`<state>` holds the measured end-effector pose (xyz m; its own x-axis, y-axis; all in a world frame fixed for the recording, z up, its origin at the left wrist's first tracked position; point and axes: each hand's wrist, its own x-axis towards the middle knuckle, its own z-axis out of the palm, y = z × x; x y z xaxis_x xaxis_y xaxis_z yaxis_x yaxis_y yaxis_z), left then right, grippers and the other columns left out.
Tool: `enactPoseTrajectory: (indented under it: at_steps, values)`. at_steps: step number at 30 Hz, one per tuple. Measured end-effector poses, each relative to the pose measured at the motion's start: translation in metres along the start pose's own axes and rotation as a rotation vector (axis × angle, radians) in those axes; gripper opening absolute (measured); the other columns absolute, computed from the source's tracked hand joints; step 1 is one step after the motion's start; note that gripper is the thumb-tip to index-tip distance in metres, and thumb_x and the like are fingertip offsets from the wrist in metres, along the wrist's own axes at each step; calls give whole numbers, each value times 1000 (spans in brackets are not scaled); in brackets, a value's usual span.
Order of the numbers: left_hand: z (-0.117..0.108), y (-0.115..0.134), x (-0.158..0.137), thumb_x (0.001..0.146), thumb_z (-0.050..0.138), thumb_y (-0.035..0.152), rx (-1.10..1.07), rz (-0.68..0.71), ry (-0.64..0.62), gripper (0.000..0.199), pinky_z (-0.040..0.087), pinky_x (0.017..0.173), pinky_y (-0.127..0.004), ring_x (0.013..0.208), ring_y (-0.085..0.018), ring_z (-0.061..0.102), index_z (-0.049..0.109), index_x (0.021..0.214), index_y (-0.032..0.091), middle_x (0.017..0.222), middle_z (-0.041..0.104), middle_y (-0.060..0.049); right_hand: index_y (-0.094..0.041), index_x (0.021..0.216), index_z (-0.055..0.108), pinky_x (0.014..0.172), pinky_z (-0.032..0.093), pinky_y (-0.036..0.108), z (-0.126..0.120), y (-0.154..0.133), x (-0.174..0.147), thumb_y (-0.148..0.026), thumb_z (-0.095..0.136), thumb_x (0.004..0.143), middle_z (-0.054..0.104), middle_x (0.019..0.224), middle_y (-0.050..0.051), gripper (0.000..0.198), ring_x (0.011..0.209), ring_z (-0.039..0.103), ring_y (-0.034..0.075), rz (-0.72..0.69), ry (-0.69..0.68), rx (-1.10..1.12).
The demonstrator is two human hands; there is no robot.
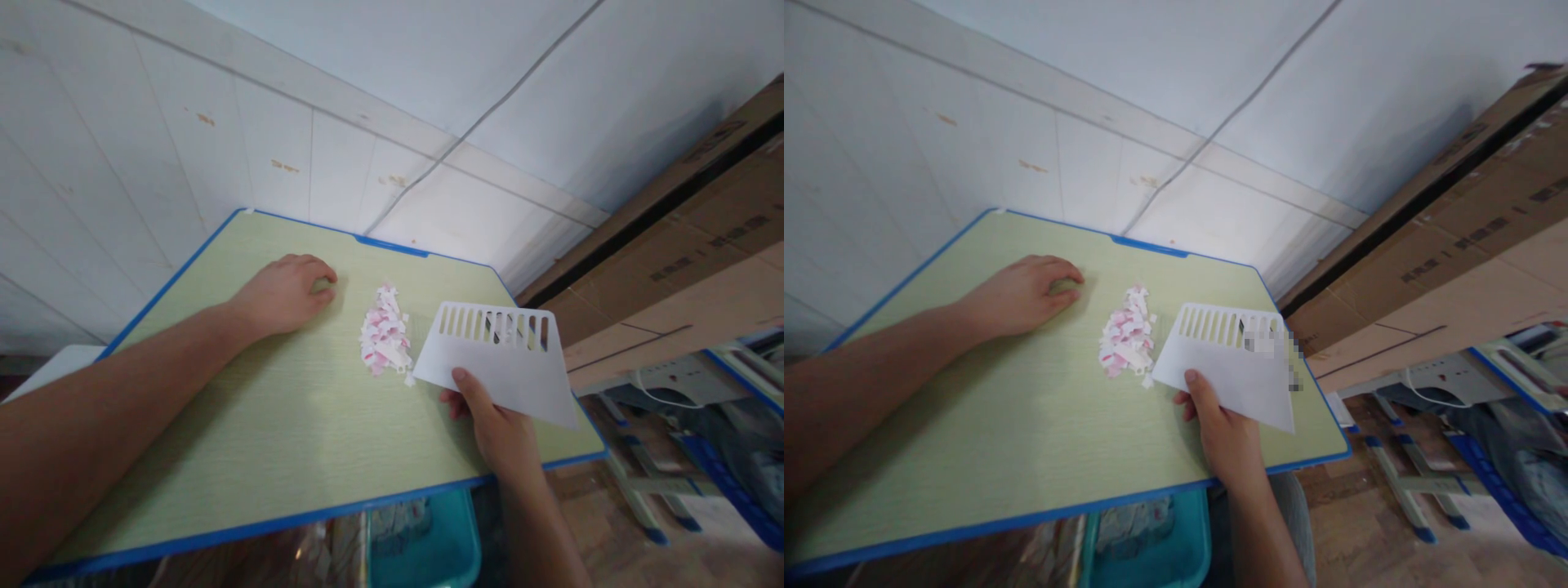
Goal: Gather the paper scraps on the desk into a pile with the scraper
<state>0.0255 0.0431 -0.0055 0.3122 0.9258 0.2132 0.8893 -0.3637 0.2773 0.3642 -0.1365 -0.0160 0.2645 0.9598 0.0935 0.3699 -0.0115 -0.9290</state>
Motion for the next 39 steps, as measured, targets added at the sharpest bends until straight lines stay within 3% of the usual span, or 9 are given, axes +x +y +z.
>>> enactPoseTrajectory:
  at_steps: [12, 19, 26, 32, 39]
  values:
    - [3, -3, 1, 106, 48, 50, 13, 9, -3, 62, 55, 137, -51, 151, -38, 76, 87, 143, 19, 158, 84, -16, -31, 67, 77, 86, 56, 45, 0, -4, -7, -61, 76, 110, 69, 62, 0, 53, 67, 67, 28, -31, 130, -168]
    - [1, -1, 0, 105, 49, 50, 3, 4, 9, 61, 55, 137, -51, 151, -39, 76, 87, 140, 19, 157, 85, -16, -31, 65, 74, 79, 57, 44, -2, -6, -8, -52, 78, 106, 71, 63, 2, 47, 64, 67, 28, 12, 82, -93]
    - [2, -2, 1, 105, 47, 50, 13, 15, -6, 62, 53, 139, -52, 152, -39, 75, 86, 143, 19, 158, 84, -16, -30, 64, 74, 74, 59, 41, -5, -5, -19, -54, 84, 105, 75, 65, 4, 48, 64, 69, 27, 28, -6, -47]
    - [2, -2, 0, 105, 47, 50, 13, 13, 3, 62, 54, 138, -52, 151, -38, 76, 86, 142, 20, 157, 85, -16, -29, 65, 74, 75, 63, 40, -12, 0, -27, -53, 95, 97, 75, 63, 4, 45, 66, 73, 27, 60, -176, 72]
    - [2, -3, 1, 105, 47, 51, 16, 8, 6, 62, 53, 139, -50, 152, -37, 75, 86, 142, 20, 158, 84, -15, -30, 62, 70, 64, 60, 37, -20, 4, -24, -52, 100, 92, 74, 60, 3, 49, 60, 70, 25, 124, -269, 161]
